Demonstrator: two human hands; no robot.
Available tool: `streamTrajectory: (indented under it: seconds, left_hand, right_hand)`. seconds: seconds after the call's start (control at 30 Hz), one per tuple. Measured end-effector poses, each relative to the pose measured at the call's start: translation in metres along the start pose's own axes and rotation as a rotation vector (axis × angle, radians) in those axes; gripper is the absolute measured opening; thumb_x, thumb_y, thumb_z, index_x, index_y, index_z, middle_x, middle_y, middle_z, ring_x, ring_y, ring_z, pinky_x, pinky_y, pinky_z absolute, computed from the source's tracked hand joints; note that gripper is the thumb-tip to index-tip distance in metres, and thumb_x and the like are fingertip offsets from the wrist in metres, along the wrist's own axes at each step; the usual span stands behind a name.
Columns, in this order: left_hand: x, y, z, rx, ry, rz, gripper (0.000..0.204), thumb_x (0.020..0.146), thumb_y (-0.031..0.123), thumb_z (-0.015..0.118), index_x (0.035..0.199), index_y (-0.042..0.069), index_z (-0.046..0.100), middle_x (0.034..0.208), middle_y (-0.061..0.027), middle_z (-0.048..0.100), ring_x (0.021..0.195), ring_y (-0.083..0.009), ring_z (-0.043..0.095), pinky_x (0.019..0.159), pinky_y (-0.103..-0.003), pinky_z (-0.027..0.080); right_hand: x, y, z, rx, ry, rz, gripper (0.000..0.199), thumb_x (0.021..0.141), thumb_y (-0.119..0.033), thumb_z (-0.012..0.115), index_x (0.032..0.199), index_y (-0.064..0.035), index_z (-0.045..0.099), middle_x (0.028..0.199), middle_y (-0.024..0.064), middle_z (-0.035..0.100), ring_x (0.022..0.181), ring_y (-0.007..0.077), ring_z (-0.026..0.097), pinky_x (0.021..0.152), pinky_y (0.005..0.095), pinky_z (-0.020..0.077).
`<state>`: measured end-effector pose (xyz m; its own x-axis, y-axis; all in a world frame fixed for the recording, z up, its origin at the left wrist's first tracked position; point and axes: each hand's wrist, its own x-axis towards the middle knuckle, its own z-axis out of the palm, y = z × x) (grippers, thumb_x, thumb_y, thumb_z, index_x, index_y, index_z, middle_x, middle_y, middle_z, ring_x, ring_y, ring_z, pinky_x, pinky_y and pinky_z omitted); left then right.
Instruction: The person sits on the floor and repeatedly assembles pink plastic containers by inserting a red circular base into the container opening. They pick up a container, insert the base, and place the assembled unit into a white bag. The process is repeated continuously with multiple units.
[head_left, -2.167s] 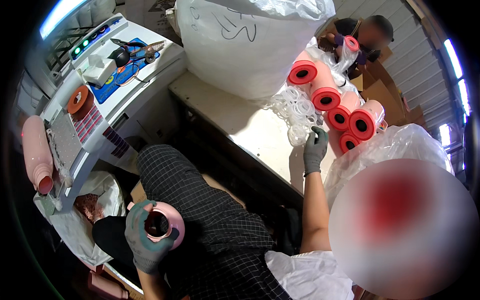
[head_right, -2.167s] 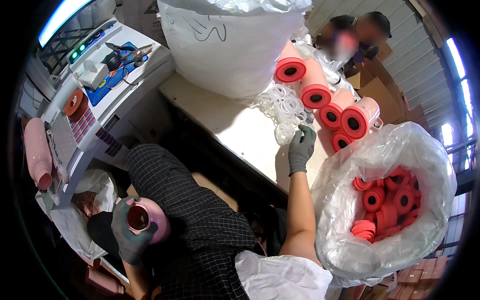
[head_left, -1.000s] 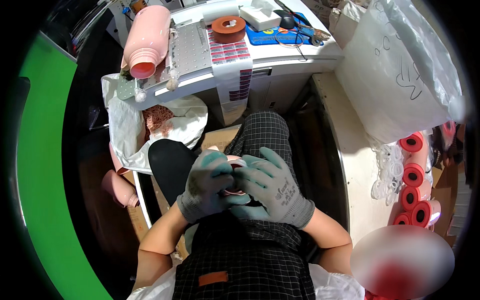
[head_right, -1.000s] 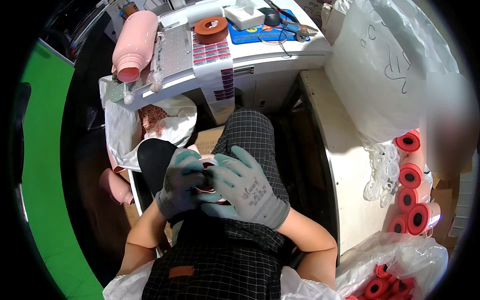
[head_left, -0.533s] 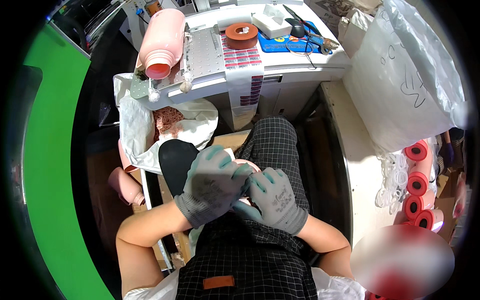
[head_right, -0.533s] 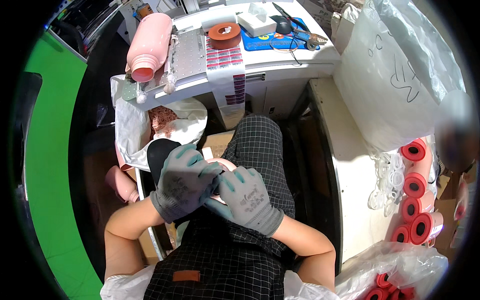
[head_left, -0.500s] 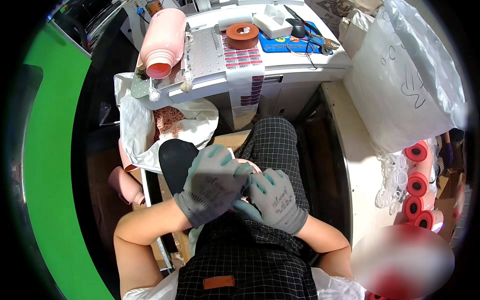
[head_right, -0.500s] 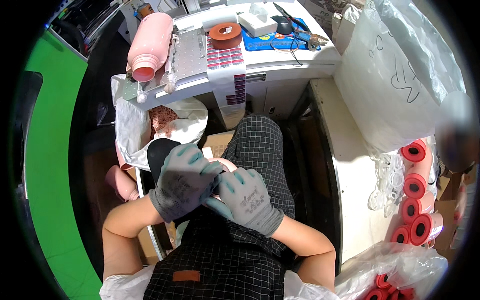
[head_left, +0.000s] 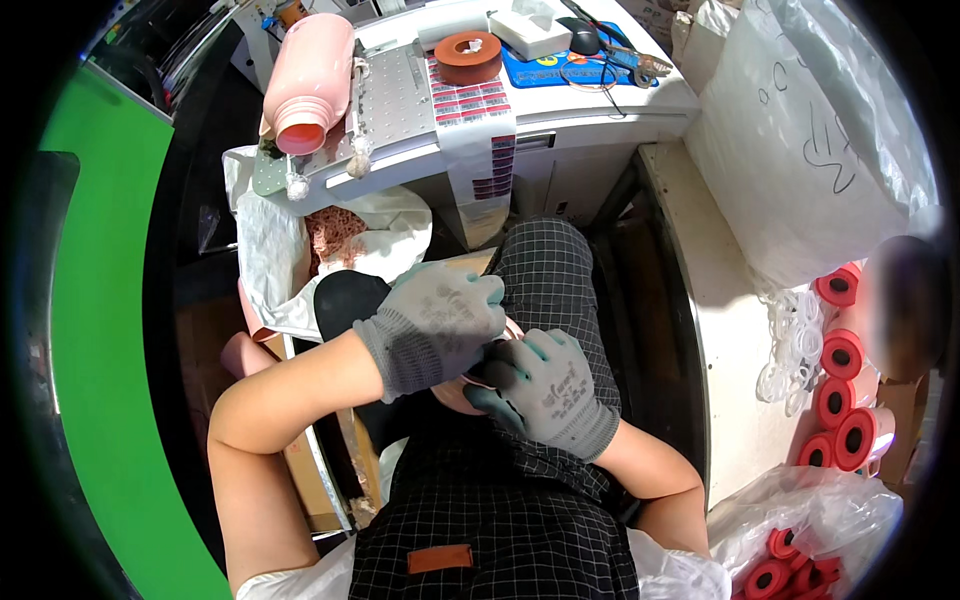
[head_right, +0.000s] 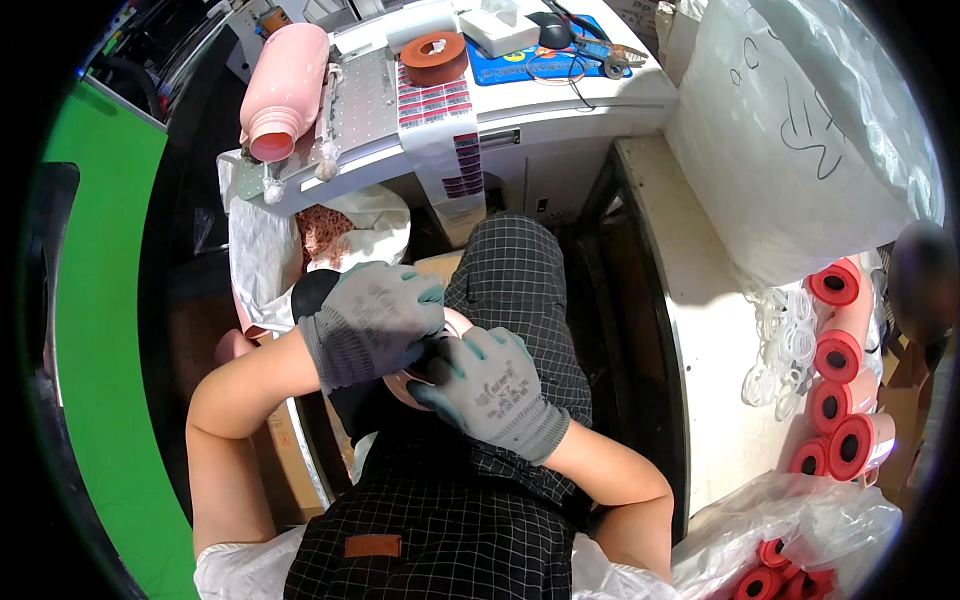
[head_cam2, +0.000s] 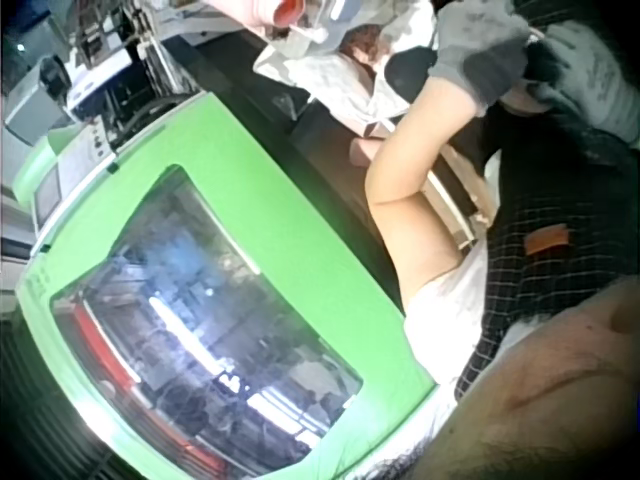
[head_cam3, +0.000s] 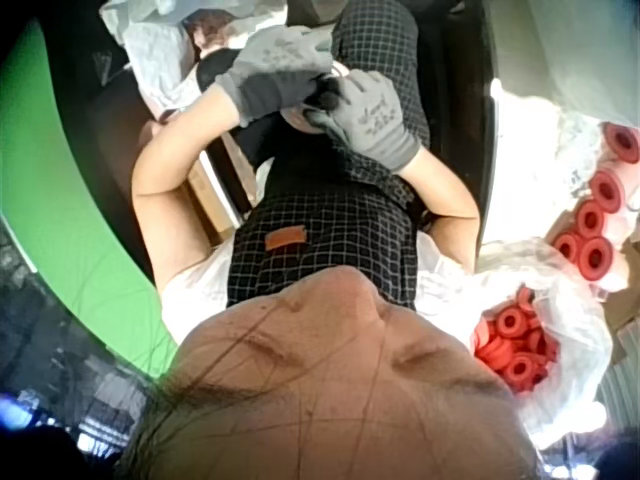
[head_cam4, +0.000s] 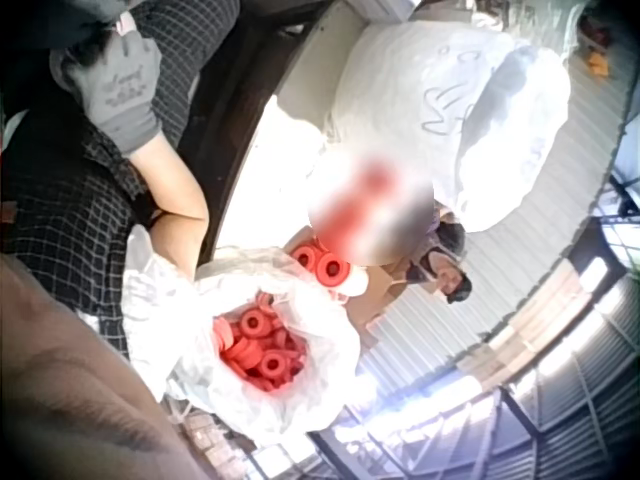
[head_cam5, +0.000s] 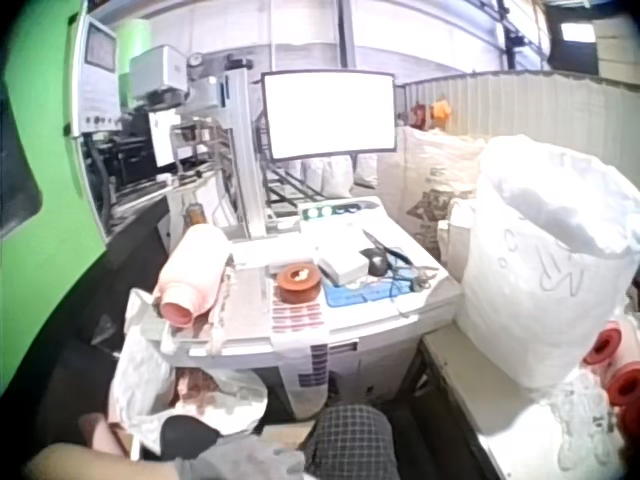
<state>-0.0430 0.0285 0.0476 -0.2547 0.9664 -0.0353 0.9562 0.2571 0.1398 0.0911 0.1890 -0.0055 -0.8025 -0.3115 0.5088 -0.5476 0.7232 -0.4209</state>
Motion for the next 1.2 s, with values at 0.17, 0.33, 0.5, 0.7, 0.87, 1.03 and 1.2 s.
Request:
streamTrajectory:
  seconds: [0.17,0.33,0.5,0.7,0.87,1.03,1.2]
  left_hand:
    - [0.002,0.007,0.001,-0.089,0.136,-0.042,0.020,0.081,0.022,0.077,0.093,0.009,0.068,0.084,-0.0084,0.065,0.077,-0.0296,0.070,0.067,-0.042,0.056]
    - [-0.022,0.015,0.051,-0.617,0.663,-0.178,0.044,0.090,0.031,0.078,0.118,0.001,0.064,0.097,-0.0136,0.066,0.084,-0.0334,0.066,0.076,-0.042,0.054]
    - [-0.034,0.100,0.107,-0.450,0.591,-0.044,0.062,0.089,0.042,0.075,0.135,0.004,0.060,0.136,-0.0189,0.062,0.118,-0.0372,0.063,0.103,-0.049,0.050]
    - [0.008,0.016,0.068,-0.732,0.776,-0.353,0.050,0.099,0.028,0.066,0.137,-0.003,0.057,0.131,-0.0169,0.066,0.120,-0.0260,0.064,0.104,-0.039,0.051]
    - [0.071,-0.132,0.148,-1.042,0.679,-1.167,0.080,0.088,0.037,0.083,0.146,-0.007,0.052,0.146,-0.0234,0.057,0.130,-0.0298,0.058,0.111,-0.038,0.046]
    - [0.087,-0.180,0.189,-1.299,0.605,-0.827,0.071,0.075,0.026,0.094,0.131,-0.006,0.065,0.121,-0.0140,0.074,0.106,-0.0219,0.071,0.093,-0.033,0.057]
    - [0.074,-0.091,0.179,-1.075,0.840,-0.798,0.063,0.077,0.017,0.091,0.130,-0.002,0.063,0.111,-0.0106,0.075,0.100,-0.0184,0.071,0.089,-0.033,0.057]
  right_hand:
    - [-0.008,-0.003,0.004,0.053,0.032,0.121,0.028,0.079,-0.036,0.084,0.082,-0.0131,0.069,0.089,0.0056,0.066,0.076,0.0244,0.060,0.069,0.0392,0.0448]
    - [-0.072,0.018,-0.020,0.126,0.276,0.161,0.037,0.071,-0.028,0.091,0.090,-0.0106,0.065,0.095,0.0072,0.070,0.084,0.0251,0.068,0.068,0.0396,0.0510]
    - [-0.138,0.001,-0.046,0.550,0.104,0.983,0.080,0.091,-0.026,0.076,0.154,0.0054,0.037,0.139,0.0218,0.059,0.117,0.0285,0.066,0.101,0.0378,0.0529]
    - [-0.156,0.011,-0.054,1.024,0.250,1.253,0.054,0.108,-0.032,0.055,0.150,0.0015,0.049,0.136,0.0139,0.064,0.119,0.0199,0.065,0.098,0.0343,0.0548]
    - [-0.154,0.027,-0.049,0.594,0.705,0.902,0.093,0.097,-0.042,0.068,0.164,0.0048,0.023,0.166,0.0213,0.033,0.151,0.0315,0.037,0.123,0.0444,0.0316]
    - [-0.147,0.028,-0.040,0.281,0.487,0.811,0.107,0.079,-0.016,0.083,0.165,0.0019,0.021,0.166,0.0223,0.031,0.149,0.0328,0.040,0.121,0.0444,0.0370]
    - [-0.164,0.022,-0.012,0.294,0.508,0.831,0.114,0.078,-0.021,0.087,0.166,0.0001,0.017,0.169,0.0220,0.026,0.149,0.0337,0.041,0.119,0.0459,0.0405]
